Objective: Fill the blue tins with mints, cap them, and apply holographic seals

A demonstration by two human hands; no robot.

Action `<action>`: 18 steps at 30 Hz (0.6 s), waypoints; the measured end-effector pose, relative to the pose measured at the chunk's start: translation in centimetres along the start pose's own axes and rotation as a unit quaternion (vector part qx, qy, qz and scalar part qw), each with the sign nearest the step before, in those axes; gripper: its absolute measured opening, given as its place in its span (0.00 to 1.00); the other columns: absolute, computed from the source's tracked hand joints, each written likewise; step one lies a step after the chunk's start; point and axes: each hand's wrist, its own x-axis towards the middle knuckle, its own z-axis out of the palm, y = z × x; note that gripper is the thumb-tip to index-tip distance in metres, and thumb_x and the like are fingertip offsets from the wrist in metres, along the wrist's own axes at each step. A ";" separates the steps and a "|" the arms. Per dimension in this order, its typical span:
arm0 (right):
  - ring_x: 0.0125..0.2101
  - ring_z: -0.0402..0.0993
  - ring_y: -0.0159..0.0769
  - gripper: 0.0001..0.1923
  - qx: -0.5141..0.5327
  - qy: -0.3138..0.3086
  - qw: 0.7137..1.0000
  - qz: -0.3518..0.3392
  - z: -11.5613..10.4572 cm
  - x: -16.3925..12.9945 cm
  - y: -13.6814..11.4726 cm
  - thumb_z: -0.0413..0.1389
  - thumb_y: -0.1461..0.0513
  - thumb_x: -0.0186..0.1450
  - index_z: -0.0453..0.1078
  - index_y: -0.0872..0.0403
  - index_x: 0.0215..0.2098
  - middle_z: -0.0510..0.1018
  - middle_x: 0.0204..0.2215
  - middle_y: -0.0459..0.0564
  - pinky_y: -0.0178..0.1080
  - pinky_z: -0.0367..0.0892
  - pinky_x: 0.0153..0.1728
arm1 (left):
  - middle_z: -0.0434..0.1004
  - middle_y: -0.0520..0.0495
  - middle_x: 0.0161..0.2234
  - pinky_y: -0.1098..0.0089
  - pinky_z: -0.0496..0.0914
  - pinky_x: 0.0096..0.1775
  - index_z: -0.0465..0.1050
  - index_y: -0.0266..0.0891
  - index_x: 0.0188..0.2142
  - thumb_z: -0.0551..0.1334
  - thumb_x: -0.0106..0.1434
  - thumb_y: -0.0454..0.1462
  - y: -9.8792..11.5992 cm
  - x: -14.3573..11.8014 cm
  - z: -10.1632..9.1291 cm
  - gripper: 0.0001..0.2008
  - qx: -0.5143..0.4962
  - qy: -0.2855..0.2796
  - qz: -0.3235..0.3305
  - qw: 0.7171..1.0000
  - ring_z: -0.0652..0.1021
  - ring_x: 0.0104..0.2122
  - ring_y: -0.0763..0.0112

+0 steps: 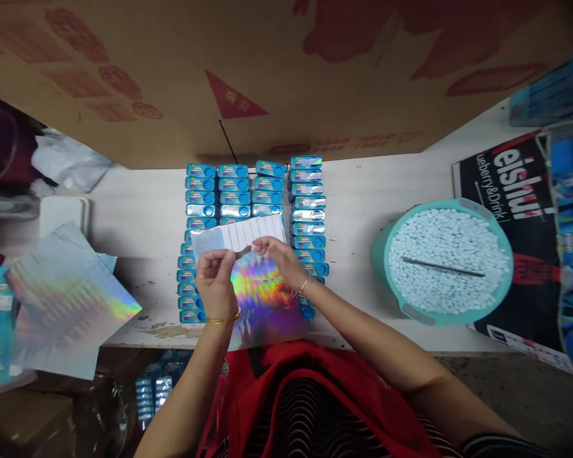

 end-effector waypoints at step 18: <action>0.23 0.61 0.28 0.26 0.139 0.226 0.953 0.146 -10.8 -5.6 0.8 0.57 0.40 0.56 0.70 0.54 0.31 0.70 0.26 0.45 0.33 0.58 0.23 | 0.73 0.54 0.22 0.74 0.66 0.29 0.70 0.38 0.26 0.72 0.46 0.40 -4.3 -4.5 12.4 0.14 -0.057 -0.107 -0.149 0.981 0.72 0.23 0.77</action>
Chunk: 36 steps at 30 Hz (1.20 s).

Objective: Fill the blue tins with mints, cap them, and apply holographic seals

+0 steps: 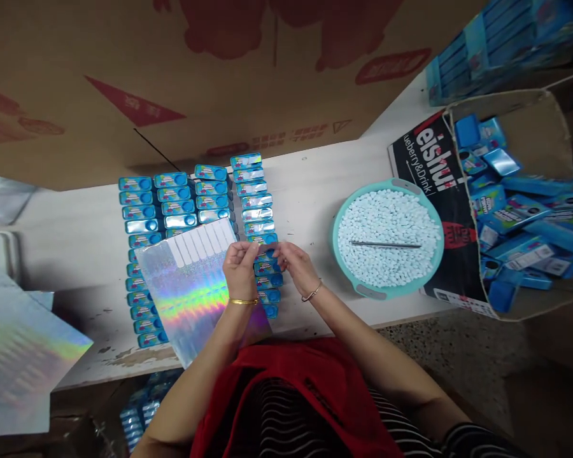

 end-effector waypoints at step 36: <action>0.35 0.65 0.43 0.23 -0.438 0.046 0.856 -0.269 -4.3 4.0 4.3 0.43 0.64 0.67 0.69 0.56 0.57 0.70 0.31 0.54 0.46 0.63 0.40 | 0.70 0.41 0.56 0.56 0.60 0.47 0.74 0.48 0.48 0.55 0.63 0.34 -2.4 4.1 -6.4 0.16 0.542 -0.171 0.316 0.760 0.70 0.50 0.54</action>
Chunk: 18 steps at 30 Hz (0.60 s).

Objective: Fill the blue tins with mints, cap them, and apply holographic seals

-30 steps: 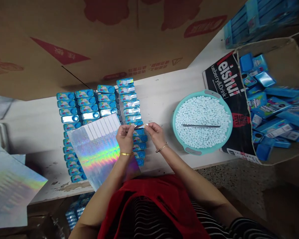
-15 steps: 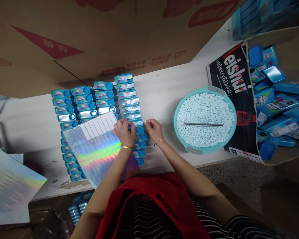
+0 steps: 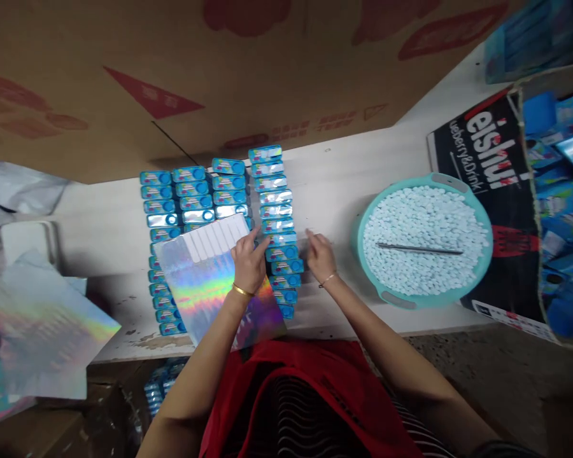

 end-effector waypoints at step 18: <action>0.47 0.61 0.48 0.23 -0.165 -0.253 0.928 -0.219 14.4 4.8 -18.0 0.42 0.68 0.70 0.62 0.60 0.61 0.70 0.47 0.62 0.47 0.59 0.45 | 0.75 0.39 0.40 0.60 0.60 0.41 0.76 0.43 0.45 0.54 0.66 0.43 -16.2 -1.2 -11.2 0.15 0.158 0.030 -0.007 0.987 0.70 0.40 0.57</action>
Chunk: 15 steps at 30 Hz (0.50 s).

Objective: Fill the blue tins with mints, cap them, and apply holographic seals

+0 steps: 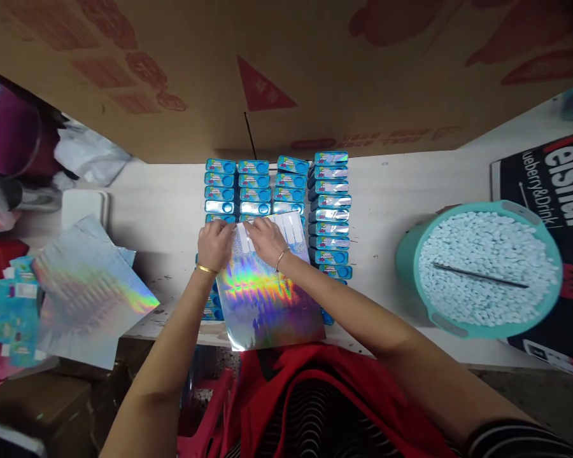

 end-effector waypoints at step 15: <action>0.47 0.63 0.47 0.21 0.063 0.022 0.998 0.007 0.0 0.3 0.2 0.44 0.66 0.70 0.65 0.59 0.59 0.71 0.45 0.61 0.46 0.60 0.47 | 0.76 0.45 0.32 0.59 0.62 0.45 0.71 0.42 0.31 0.61 0.62 0.40 5.2 -4.6 -3.3 0.05 -0.135 0.044 -0.042 0.989 0.74 0.35 0.62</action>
